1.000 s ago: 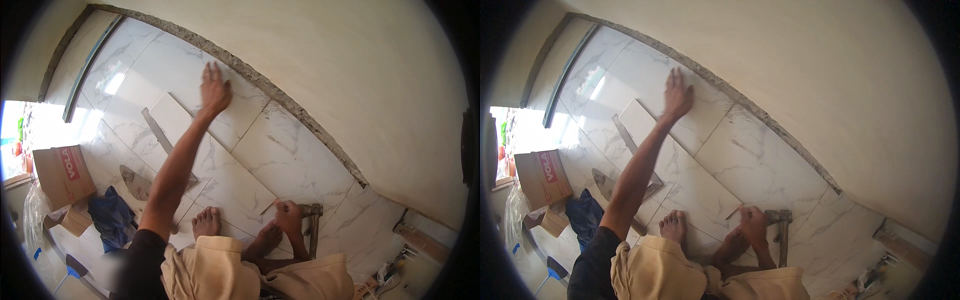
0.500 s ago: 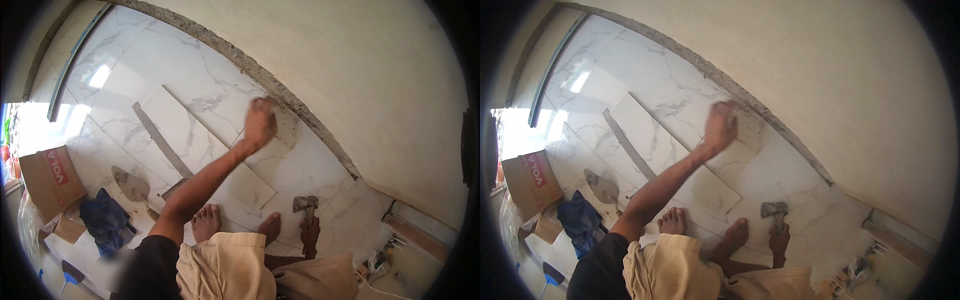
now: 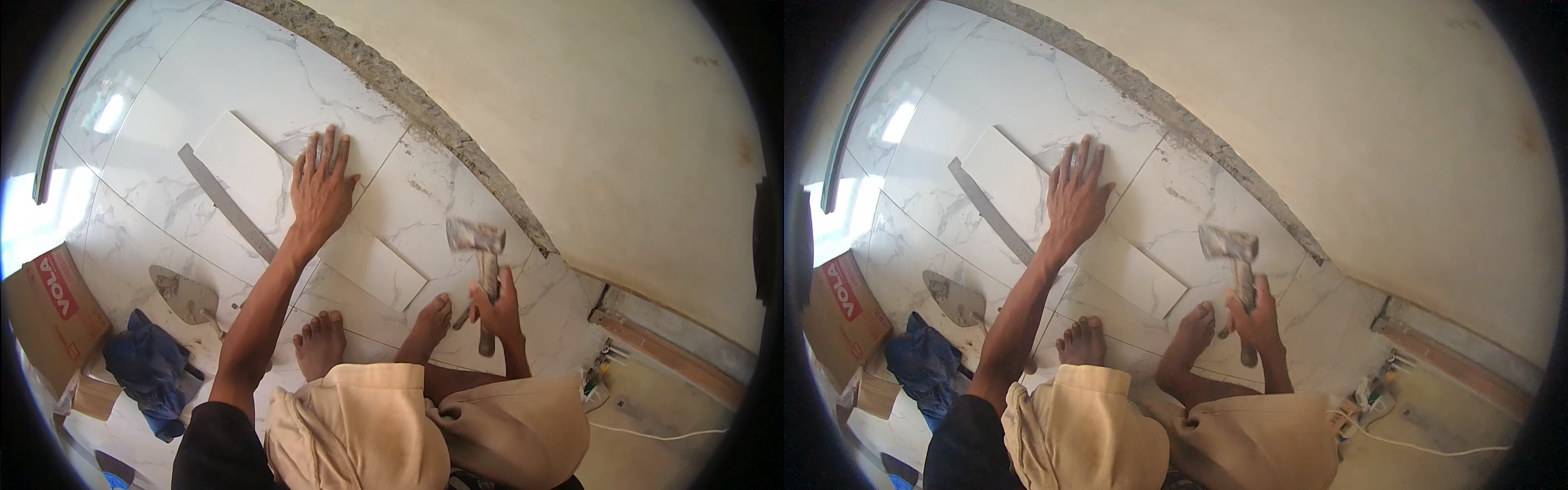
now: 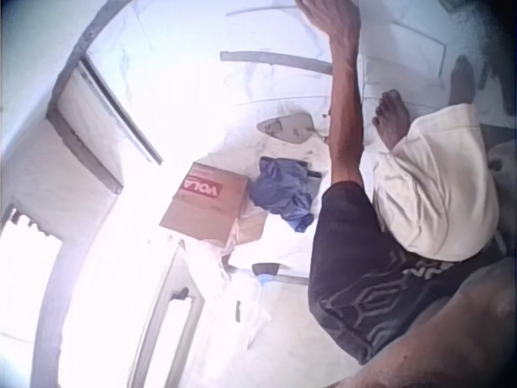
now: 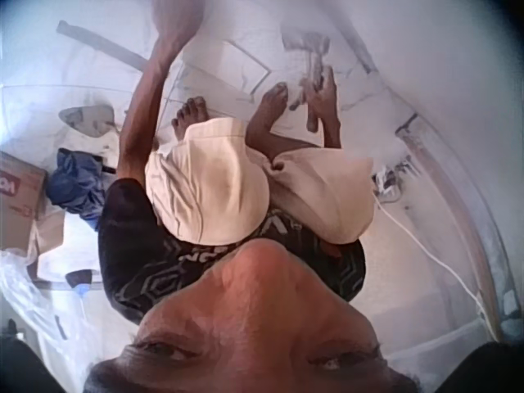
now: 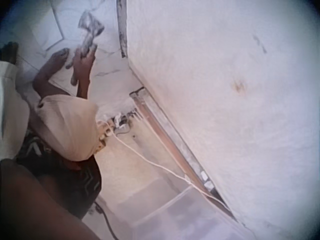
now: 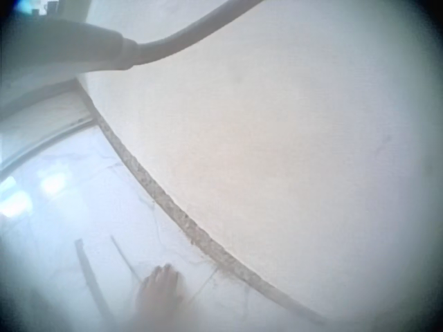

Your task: The person is installing white marble-patterned tiles on a floor. They use a hammer to tap the tiles into place and a chisel to remove excess cement from the edges.

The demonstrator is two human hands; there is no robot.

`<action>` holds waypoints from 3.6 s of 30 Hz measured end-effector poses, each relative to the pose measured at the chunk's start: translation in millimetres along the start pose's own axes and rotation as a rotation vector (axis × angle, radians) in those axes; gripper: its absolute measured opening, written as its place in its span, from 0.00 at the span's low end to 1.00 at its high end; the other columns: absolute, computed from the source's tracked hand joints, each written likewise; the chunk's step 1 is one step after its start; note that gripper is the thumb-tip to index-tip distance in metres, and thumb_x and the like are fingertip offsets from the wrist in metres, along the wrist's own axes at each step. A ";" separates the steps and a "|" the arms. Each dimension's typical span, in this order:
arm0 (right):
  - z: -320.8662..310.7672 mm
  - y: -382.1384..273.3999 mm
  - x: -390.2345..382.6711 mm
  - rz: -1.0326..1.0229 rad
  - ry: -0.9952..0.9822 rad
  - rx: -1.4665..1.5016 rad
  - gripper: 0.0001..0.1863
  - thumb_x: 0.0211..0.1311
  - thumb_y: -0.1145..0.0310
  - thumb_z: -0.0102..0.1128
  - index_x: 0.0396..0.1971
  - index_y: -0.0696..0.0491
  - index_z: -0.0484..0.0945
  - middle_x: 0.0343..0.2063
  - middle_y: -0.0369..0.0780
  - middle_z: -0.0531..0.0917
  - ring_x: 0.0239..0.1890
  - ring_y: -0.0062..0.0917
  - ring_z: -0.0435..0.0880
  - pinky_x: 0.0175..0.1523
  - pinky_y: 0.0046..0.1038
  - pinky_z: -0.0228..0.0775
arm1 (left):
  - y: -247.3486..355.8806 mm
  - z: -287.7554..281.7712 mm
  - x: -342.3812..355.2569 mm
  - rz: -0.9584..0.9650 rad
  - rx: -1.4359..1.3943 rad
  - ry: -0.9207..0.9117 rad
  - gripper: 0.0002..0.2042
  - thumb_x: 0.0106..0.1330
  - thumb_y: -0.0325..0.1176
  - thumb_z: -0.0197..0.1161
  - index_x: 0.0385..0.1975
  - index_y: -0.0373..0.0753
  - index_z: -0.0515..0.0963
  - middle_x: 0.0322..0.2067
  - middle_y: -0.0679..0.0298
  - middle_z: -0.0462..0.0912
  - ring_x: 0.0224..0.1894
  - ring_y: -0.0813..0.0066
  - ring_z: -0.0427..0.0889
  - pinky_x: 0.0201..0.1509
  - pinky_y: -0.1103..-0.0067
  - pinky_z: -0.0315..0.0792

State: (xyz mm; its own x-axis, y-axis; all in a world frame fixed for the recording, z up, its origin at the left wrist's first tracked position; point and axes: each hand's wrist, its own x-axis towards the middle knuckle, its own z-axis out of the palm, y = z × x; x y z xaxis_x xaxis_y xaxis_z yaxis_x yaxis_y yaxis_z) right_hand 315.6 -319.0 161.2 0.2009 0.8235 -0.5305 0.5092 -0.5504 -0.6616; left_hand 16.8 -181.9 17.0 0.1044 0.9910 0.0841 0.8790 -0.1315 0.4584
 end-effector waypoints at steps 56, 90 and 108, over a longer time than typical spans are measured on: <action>98.5 -84.1 201.8 -1.178 0.442 -0.753 0.23 0.67 0.50 0.57 0.25 0.54 0.66 0.11 0.42 0.75 0.10 0.33 0.78 0.12 0.31 0.71 | 24.6 -10.3 -98.0 -0.148 0.089 -0.072 0.33 0.66 0.46 0.54 0.71 0.48 0.57 0.72 0.58 0.52 0.74 0.57 0.48 0.73 0.63 0.46; 146.7 -139.0 234.3 -1.060 0.409 -0.739 0.22 0.68 0.52 0.56 0.28 0.58 0.69 0.10 0.47 0.76 0.10 0.39 0.79 0.12 0.36 0.71 | 26.4 -11.8 -95.0 -0.129 0.072 -0.062 0.32 0.66 0.46 0.56 0.70 0.45 0.59 0.72 0.54 0.52 0.74 0.52 0.49 0.73 0.59 0.47; 181.0 -174.7 223.9 -1.227 0.449 -0.619 0.21 0.70 0.52 0.53 0.28 0.56 0.67 0.12 0.46 0.77 0.12 0.38 0.81 0.13 0.35 0.72 | 25.5 -12.1 -96.3 -0.125 0.060 -0.050 0.34 0.65 0.45 0.57 0.70 0.44 0.58 0.71 0.54 0.53 0.73 0.51 0.50 0.71 0.58 0.50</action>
State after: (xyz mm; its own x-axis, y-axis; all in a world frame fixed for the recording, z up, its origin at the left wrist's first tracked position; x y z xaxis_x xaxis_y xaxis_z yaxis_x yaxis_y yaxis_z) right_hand 120.1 -63.3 62.2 -0.4392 0.7609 0.4776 0.8010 0.5724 -0.1755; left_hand 23.5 -280.9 31.2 0.0140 0.9998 -0.0158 0.9127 -0.0064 0.4086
